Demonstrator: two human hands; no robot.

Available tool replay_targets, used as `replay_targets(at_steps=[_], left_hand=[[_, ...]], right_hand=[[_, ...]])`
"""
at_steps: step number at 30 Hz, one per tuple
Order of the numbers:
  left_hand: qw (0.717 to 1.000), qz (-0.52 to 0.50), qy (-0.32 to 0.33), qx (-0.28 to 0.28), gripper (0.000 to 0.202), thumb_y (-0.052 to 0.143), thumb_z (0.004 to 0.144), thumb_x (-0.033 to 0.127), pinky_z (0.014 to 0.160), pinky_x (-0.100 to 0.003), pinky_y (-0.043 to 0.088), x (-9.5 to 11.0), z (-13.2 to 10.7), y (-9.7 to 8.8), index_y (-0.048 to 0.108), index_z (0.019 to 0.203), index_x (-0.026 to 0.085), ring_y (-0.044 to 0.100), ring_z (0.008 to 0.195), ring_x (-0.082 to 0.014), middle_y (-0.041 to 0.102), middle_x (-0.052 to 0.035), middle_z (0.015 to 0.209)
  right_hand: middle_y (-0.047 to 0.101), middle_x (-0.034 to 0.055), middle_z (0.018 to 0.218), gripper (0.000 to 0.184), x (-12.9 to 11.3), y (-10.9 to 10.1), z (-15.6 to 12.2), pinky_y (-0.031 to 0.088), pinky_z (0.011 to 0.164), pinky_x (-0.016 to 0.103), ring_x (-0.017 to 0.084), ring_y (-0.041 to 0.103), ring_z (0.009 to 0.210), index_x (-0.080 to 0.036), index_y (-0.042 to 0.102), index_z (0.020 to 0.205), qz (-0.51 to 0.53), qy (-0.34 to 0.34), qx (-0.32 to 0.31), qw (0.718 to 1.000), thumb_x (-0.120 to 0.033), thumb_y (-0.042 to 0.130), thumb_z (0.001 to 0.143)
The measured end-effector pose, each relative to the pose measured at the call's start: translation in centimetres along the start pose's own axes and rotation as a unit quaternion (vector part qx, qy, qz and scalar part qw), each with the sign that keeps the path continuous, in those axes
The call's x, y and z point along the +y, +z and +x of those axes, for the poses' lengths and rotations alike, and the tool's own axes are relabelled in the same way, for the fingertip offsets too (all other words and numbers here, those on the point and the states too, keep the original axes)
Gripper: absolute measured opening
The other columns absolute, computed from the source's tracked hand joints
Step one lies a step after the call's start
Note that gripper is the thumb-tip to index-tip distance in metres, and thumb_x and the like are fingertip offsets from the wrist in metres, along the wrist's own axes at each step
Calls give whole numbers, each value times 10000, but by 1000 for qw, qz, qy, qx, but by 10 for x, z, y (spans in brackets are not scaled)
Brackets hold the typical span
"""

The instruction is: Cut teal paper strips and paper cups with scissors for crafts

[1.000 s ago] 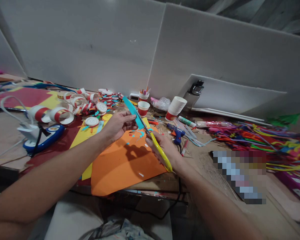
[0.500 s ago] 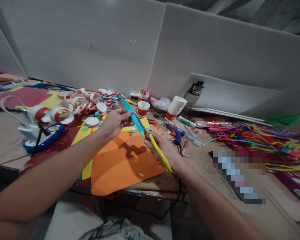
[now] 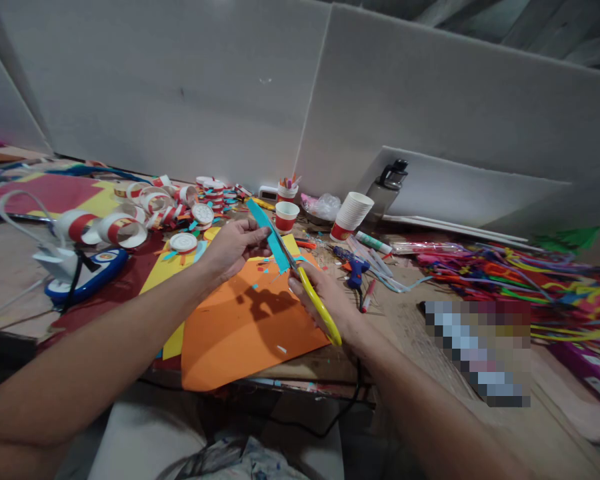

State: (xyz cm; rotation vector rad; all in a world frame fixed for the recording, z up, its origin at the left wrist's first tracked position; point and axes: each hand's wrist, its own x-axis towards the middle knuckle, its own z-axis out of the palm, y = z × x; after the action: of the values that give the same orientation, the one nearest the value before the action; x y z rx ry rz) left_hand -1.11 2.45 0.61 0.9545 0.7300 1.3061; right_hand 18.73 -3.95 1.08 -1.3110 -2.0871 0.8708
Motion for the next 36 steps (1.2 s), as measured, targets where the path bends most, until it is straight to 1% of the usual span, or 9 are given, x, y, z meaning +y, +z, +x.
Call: replay_targets(at_steps=[2,7,12,15,18,21,26,31,36], left_hand=[[1000,2,-3,1,319,866,610,258,545,-224,535,1,0,0,606,722,113,601,556,-93,647,-15,679],[1000,7,-3,-6,297,856,624,272,540,-222,525,1,0,-2,620,707,113,581,538,-91,623,-8,629],[1000,9,-11,-16,252,833,655,259,539,-220,521,1,2,-5,647,739,111,596,563,-99,653,-29,675],[1000,6,-11,-16,252,834,655,256,541,-220,523,1,2,-4,647,739,110,595,563,-97,649,-27,671],[1000,7,-12,-16,275,853,624,249,524,-215,521,0,1,-2,636,718,107,586,541,-95,631,-18,641],[1000,11,-17,-24,289,859,607,243,493,-200,504,-1,0,0,633,721,103,574,519,-88,623,-13,629],[998,21,-24,-46,283,843,636,256,503,-200,509,-2,-1,2,625,735,104,576,523,-85,618,-5,626],[999,28,-31,-34,303,854,621,252,493,-207,516,-1,-1,3,616,728,99,581,516,-90,615,-6,625],[998,16,-34,-43,302,849,625,251,484,-200,505,-1,-2,2,613,736,99,574,499,-84,619,-8,625]], right_hand=[[508,-15,666,257,-1,0,0,330,512,218,119,466,600,-211,486,773,-2,6,5,1000,-435,532,891],[491,-21,637,226,-1,1,1,309,505,218,113,441,573,-210,499,751,-10,7,18,1000,-394,519,880],[483,-25,639,186,0,0,1,310,517,222,110,420,577,-204,521,756,-16,12,23,1000,-358,530,860],[502,-19,680,177,0,-1,0,335,530,223,112,435,599,-202,535,802,-6,8,12,1000,-365,534,870],[537,-7,758,187,0,-1,0,370,553,224,114,467,640,-198,530,855,18,-6,-7,1000,-382,555,873],[540,-10,753,199,0,-1,1,379,549,222,111,476,632,-194,519,861,29,-2,-14,999,-389,555,880],[533,-12,728,195,1,2,1,371,546,218,110,486,627,-197,496,822,23,-15,7,1000,-376,508,901],[538,-9,731,188,7,5,3,360,541,216,112,479,626,-206,486,799,16,-29,14,999,-366,502,896],[529,-7,704,191,12,6,4,348,524,213,112,467,604,-207,507,772,13,-37,31,999,-364,514,881]])
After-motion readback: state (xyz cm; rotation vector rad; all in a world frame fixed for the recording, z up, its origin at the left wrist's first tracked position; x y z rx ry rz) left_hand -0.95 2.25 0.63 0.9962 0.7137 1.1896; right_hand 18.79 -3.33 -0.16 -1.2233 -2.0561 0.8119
